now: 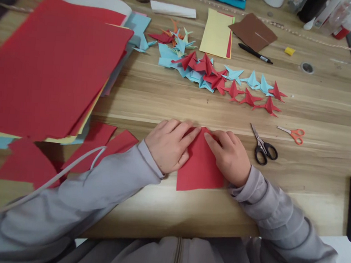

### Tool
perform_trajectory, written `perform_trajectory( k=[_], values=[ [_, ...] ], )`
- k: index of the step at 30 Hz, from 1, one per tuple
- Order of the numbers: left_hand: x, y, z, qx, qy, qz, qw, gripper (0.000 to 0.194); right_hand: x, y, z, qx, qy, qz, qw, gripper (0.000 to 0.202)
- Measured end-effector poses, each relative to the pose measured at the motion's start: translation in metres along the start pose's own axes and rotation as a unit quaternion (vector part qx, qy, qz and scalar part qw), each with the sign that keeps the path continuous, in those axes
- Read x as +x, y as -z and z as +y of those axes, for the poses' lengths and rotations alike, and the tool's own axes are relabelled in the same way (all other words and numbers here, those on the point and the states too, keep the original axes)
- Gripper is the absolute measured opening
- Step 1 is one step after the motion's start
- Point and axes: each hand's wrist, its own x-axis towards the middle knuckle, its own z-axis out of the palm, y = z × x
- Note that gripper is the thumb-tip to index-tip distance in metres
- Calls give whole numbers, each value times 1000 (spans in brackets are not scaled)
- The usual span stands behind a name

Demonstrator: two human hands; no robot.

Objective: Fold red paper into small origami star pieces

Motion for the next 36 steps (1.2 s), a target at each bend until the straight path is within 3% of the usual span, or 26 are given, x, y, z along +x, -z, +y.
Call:
perform_trajectory(
  k=[9,16,23,28,36],
  values=[
    [3,5,1,14,1,-23,1000,55,0,-2,5,45,40,26,998,38],
    [3,4,0,16,-2,-15,1000,54,-1,-2,9,60,61,8,996,32],
    [3,3,0,7,2,-10,1000,54,-1,1,8,11,122,-3,992,30],
    [3,2,0,7,4,-9,1000,54,-1,4,7,12,119,-35,992,31],
    [3,3,-1,9,6,-14,1000,55,0,5,7,-25,136,-30,990,30]
  ],
)
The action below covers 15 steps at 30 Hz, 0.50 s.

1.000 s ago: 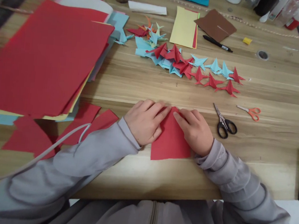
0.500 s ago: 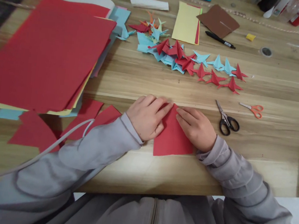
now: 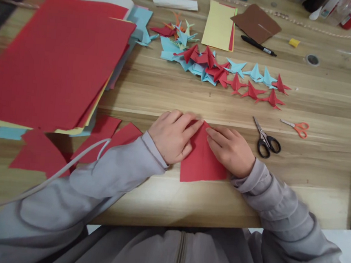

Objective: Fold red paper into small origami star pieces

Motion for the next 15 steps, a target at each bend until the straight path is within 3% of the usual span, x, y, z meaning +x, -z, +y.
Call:
perform_trajectory(
  k=[15],
  values=[
    [1,2,0,9,4,-13,1000,54,1,2,-1,-24,22,20,999,27]
  ],
)
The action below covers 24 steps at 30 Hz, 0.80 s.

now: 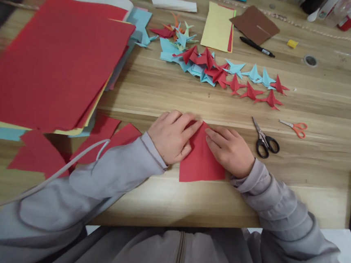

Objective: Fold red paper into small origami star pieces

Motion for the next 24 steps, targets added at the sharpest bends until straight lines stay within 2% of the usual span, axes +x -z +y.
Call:
perform_trajectory(
  k=[15,24],
  values=[
    [0,0,0,-3,2,2,1000,55,0,1,0,10,1,-16,1000,28],
    [0,-1,0,-9,2,3,1000,55,0,0,0,-1,13,-4,1000,27]
  ],
)
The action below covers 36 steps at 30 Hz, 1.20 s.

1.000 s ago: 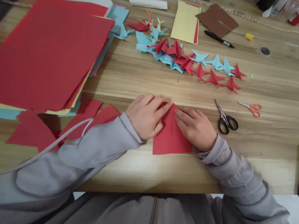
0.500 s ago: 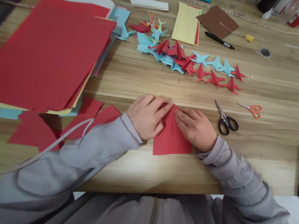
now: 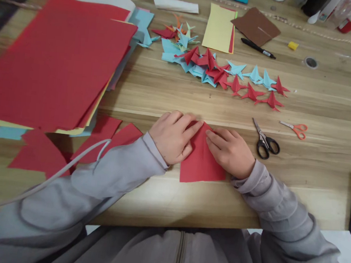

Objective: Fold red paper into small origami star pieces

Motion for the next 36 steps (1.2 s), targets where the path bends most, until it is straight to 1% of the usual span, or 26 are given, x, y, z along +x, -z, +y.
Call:
perform_trajectory(
  k=[9,12,17,22,26,36],
  values=[
    [0,-1,0,-12,7,3,1000,58,-1,-1,-1,22,-21,-13,999,27],
    [-1,0,0,-9,4,-3,1000,60,-1,0,0,21,-16,-9,1000,27],
    [-1,0,0,-2,4,-11,1000,56,0,1,0,17,-10,-14,1000,27],
    [-1,0,0,-9,4,-11,1000,56,1,1,-1,11,-8,-4,1000,26],
    [-1,0,0,-6,5,-10,1000,56,0,1,-1,23,-14,-11,1000,28],
    [0,-1,0,-2,9,0,1000,57,0,1,-1,11,-13,-13,1000,28]
  ],
)
